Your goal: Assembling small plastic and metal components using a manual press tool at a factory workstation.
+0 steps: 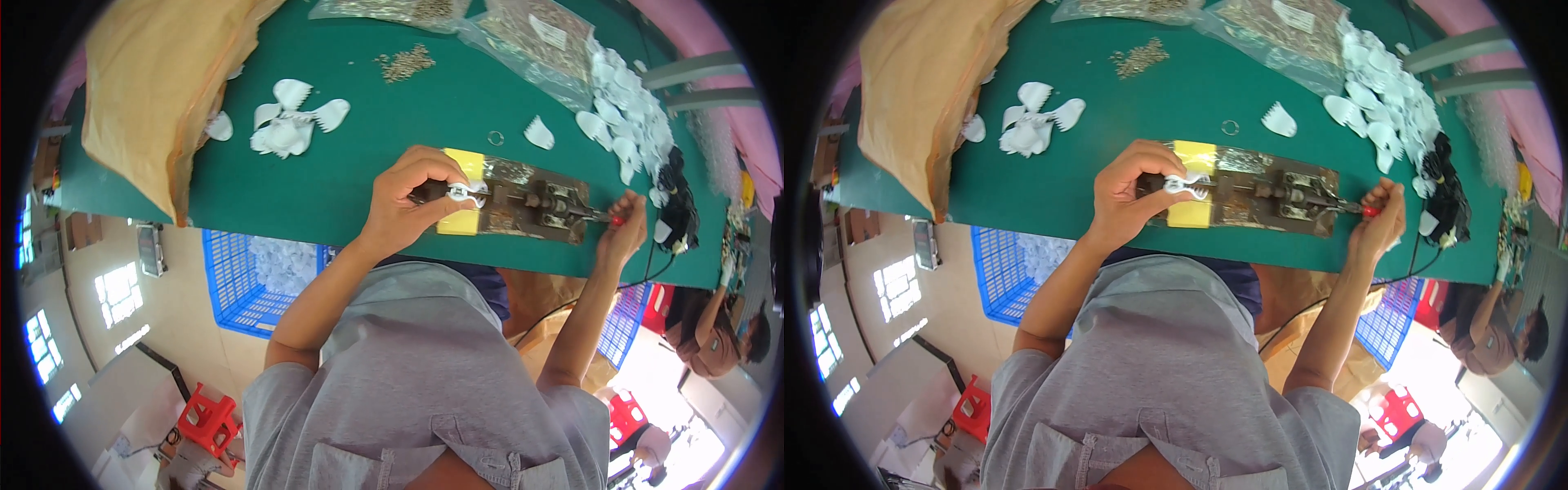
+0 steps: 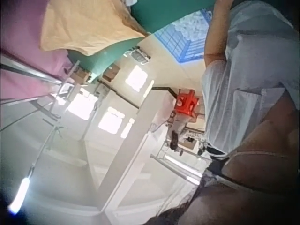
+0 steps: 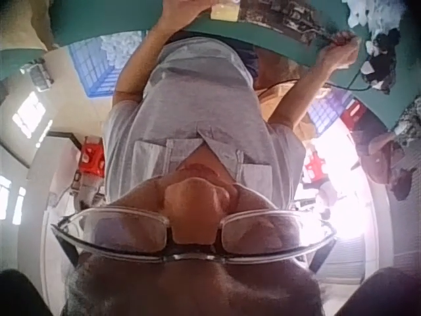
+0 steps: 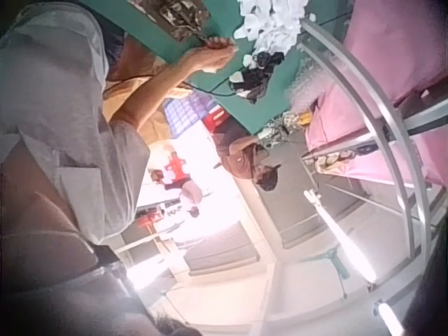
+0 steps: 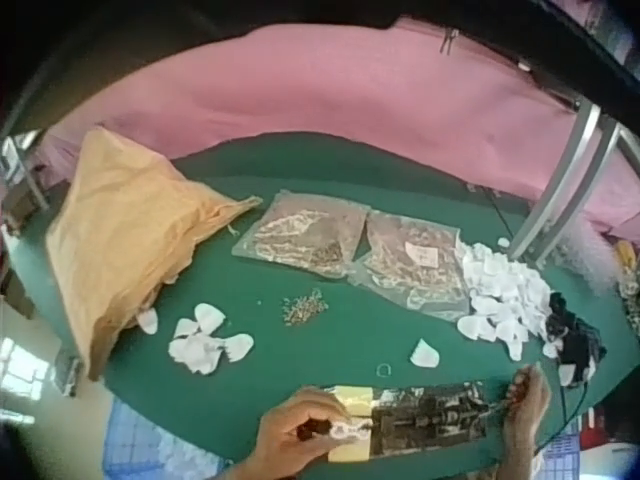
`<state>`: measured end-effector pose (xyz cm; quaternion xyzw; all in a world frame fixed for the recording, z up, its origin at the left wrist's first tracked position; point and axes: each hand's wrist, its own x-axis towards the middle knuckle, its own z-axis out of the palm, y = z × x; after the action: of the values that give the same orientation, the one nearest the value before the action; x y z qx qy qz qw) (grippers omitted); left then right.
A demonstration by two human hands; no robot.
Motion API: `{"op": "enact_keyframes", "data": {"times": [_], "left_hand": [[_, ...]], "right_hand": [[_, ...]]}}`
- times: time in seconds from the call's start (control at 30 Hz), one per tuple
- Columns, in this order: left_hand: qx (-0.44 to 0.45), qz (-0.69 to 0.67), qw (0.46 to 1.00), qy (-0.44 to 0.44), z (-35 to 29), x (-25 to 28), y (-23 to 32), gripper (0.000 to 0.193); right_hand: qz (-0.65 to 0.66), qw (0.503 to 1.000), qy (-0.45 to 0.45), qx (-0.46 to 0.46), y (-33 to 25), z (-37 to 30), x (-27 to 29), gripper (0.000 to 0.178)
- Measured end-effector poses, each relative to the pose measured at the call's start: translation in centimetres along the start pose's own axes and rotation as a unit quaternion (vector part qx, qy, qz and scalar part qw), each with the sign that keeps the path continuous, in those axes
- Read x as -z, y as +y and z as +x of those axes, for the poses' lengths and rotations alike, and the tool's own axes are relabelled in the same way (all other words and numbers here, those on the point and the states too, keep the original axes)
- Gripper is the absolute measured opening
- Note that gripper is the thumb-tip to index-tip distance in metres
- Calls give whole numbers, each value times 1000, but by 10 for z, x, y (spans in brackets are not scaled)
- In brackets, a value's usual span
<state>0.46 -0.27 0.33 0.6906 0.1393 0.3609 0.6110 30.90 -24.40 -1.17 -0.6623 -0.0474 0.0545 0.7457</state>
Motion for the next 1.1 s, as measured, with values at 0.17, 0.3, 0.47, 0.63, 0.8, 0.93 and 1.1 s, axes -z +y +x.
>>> {"op": "enact_keyframes", "data": {"times": [0.17, 0.3, 0.47, 0.63, 0.8, 0.93, 1.1], "left_hand": [[-46, -75, 995, -51, -35, 97, 60, 37], [166, 337, 924, 75, -46, 141, 99, 38], [38, 432, 901, -19, 30, 126, 61, 38], [64, 661, 739, -107, 59, 123, 25, 24], [46, 746, 651, -135, 64, 114, 8, 15], [-19, 525, 850, -24, 63, 98, 41, 14], [-41, 239, 963, -120, 13, 17, 89, 21]], "right_hand": [[-90, 994, -23, 54, 7, -6, 6, 34], [-118, 990, -24, 75, 11, -1, 2, 33], [-354, 894, -86, 260, -21, -2, -8, 18], [-352, 823, -393, 211, -61, -9, -87, 30], [-518, 719, -420, 197, -47, -2, -127, 33], [-520, 711, -439, 176, -31, 18, -130, 25], [-422, 772, -460, 122, -46, -7, -147, 17]]}}
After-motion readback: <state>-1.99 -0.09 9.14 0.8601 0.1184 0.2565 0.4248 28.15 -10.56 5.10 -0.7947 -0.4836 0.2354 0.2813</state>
